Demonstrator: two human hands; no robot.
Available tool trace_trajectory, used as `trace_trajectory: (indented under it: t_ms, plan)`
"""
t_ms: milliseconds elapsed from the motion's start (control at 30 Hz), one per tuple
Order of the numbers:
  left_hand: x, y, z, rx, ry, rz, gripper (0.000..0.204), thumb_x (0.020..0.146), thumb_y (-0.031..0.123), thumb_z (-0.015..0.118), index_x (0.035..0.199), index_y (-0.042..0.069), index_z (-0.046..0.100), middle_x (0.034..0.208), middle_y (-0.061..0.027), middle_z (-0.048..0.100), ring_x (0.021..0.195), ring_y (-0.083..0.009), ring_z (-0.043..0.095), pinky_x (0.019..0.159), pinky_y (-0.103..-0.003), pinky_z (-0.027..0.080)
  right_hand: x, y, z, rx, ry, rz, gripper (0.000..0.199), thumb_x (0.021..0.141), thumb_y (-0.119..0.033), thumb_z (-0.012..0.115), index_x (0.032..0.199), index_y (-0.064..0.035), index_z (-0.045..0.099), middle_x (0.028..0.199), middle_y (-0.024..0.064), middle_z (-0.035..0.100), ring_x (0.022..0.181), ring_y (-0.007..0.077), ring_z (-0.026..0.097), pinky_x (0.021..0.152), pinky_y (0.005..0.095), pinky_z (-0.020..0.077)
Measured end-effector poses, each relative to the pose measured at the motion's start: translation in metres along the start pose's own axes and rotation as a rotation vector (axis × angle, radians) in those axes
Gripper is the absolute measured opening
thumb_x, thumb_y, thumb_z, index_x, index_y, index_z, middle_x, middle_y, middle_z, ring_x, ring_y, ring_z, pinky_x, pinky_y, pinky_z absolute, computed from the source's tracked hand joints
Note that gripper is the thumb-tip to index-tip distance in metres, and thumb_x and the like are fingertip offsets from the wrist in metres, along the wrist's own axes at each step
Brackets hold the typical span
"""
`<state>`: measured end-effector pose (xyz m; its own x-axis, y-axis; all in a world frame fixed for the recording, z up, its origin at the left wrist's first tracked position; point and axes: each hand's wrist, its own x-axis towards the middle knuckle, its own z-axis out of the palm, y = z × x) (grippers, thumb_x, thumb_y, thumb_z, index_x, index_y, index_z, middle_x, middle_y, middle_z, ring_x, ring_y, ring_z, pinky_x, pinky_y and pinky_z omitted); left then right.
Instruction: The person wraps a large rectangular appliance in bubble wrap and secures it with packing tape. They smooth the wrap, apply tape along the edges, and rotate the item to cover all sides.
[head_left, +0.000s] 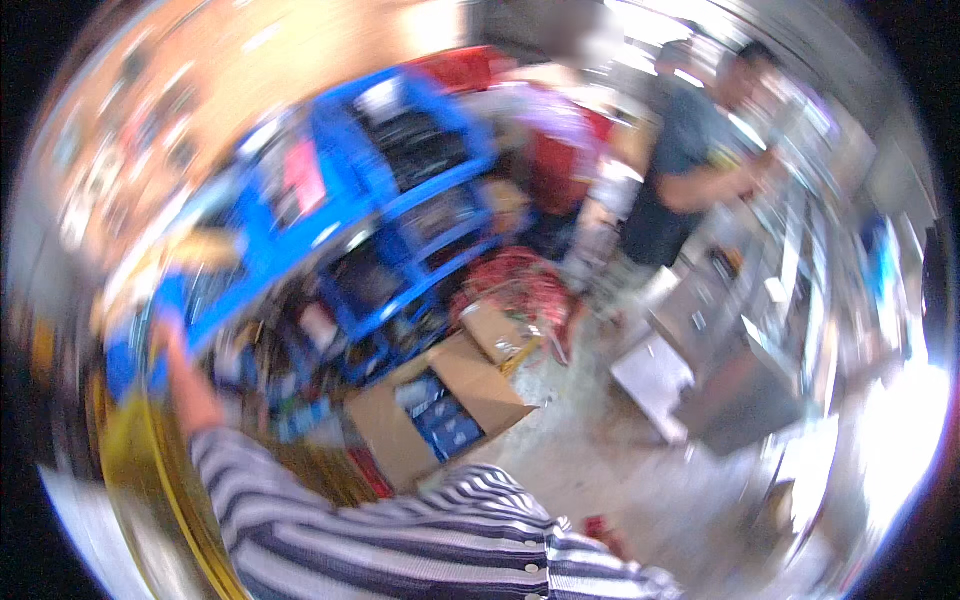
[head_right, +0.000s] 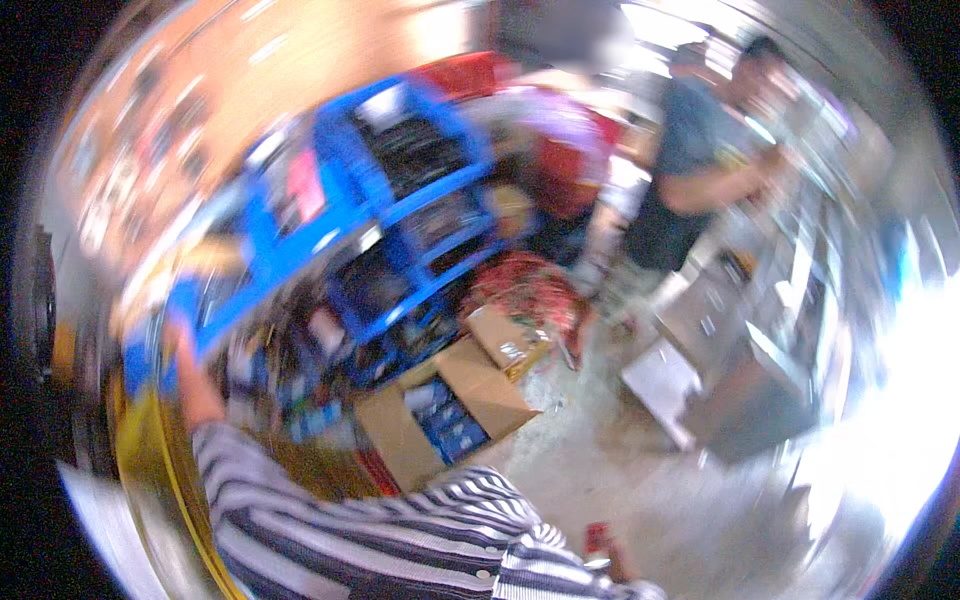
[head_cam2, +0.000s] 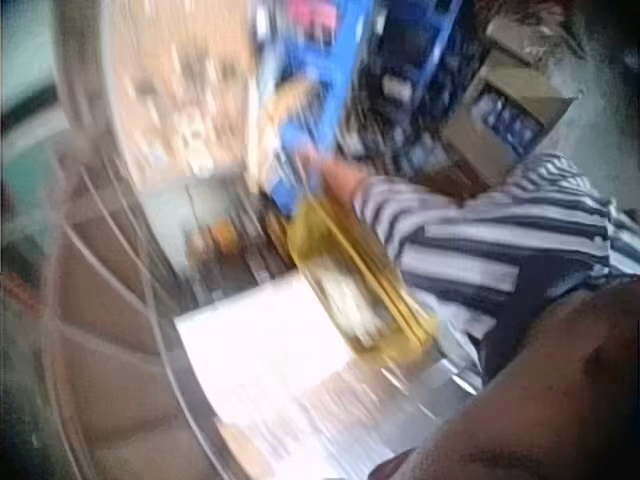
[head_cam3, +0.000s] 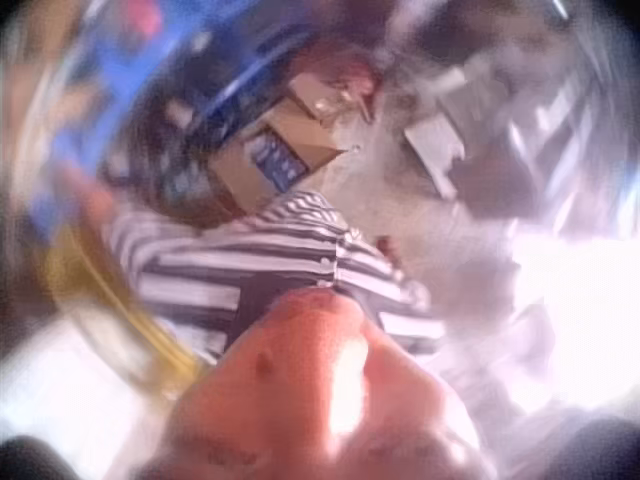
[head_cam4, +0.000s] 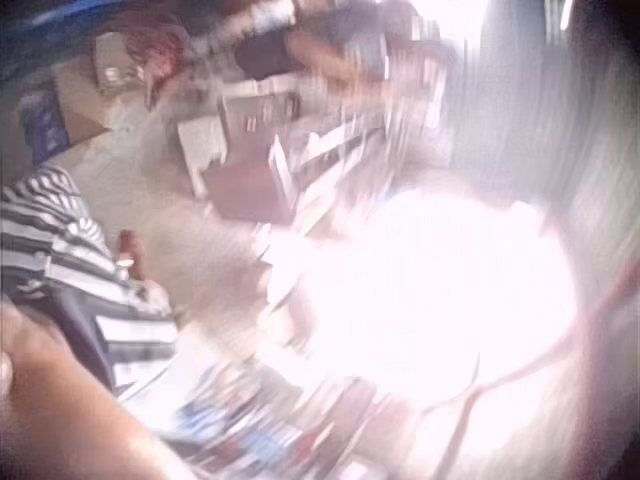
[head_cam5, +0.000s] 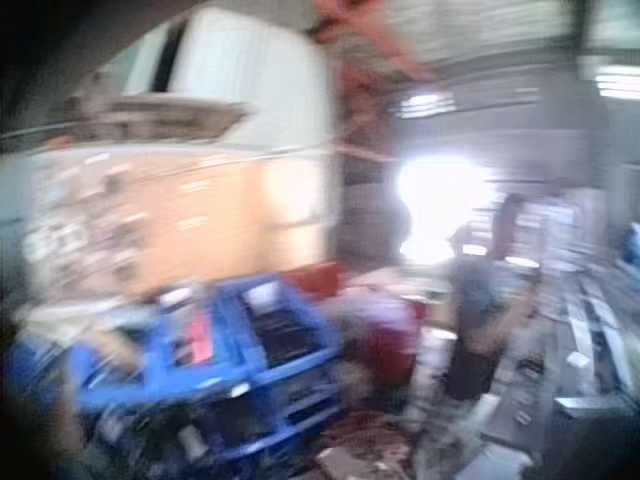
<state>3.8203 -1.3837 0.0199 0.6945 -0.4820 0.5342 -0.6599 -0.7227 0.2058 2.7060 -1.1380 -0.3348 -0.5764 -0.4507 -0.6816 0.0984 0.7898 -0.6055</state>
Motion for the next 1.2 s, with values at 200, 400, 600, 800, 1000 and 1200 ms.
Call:
trace_trajectory:
  t_ms: [200,400,600,800,1000,1200]
  plan:
    - [0.062,0.077,0.029,-0.053,-0.254,-0.05,0.027,0.099,0.027,0.061,0.113,0.006,0.068,0.102,-0.0145,0.07,0.086,-0.027,0.062,0.079,-0.044,0.054,-0.073,0.08,-0.044,0.16,0.17,0.157,0.062,0.083,-0.044,0.08,0.102,0.0139,0.071,0.094,0.018,0.075,0.08,0.0215,0.07,0.072,0.0404,0.0559]
    - [0.104,0.079,0.008,-0.033,-0.278,-0.076,0.029,0.1,0.027,0.06,0.116,0.004,0.066,0.105,-0.0134,0.069,0.089,-0.0259,0.062,0.081,-0.043,0.053,-0.119,-0.003,0.029,-0.29,0.126,0.106,0.059,0.086,-0.049,0.077,0.098,0.0091,0.074,0.086,0.0153,0.073,0.08,0.026,0.072,0.068,0.0421,0.0563]
    - [0.11,0.106,0.039,-0.087,-0.353,-0.057,0.03,0.101,0.027,0.06,0.119,0.003,0.064,0.108,-0.0122,0.068,0.092,-0.0249,0.063,0.083,-0.042,0.053,-0.105,0.022,0.052,-0.497,0.075,0.196,0.075,0.079,-0.067,0.077,0.101,0.0045,0.076,0.093,0.016,0.074,0.084,0.0268,0.071,0.073,0.0423,0.0557]
    - [0.107,0.112,0.032,-0.123,-0.344,-0.061,0.032,0.102,0.027,0.06,0.122,0.002,0.063,0.111,-0.0111,0.068,0.094,-0.0238,0.063,0.085,-0.041,0.053,-0.131,0.011,0.05,-0.316,0.09,0.198,0.076,0.081,-0.064,0.077,0.101,0.0084,0.075,0.093,0.0165,0.074,0.082,0.0267,0.07,0.072,0.0426,0.0554]
    - [0.122,0.131,-0.02,-0.228,-0.264,-0.033,0.034,0.103,0.027,0.06,0.126,0.001,0.061,0.114,-0.0099,0.067,0.097,-0.0227,0.063,0.087,-0.04,0.053,-0.095,0.076,0.063,-0.093,-0.019,0.254,0.067,0.082,-0.061,0.077,0.098,0.0049,0.076,0.09,0.0122,0.073,0.081,0.0227,0.068,0.07,0.0412,0.0532]
    - [0.122,0.17,-0.063,-0.709,-0.208,0.049,0.036,0.104,0.026,0.06,0.129,0.0,0.06,0.117,-0.0088,0.066,0.1,-0.0216,0.064,0.089,-0.039,0.053,-0.01,0.156,0.077,-1.562,-0.351,-0.5,0.03,0.099,-0.038,0.062,0.12,-0.0164,0.067,0.112,-0.0008,0.073,0.1,0.0208,0.071,0.071,0.037,0.0585]
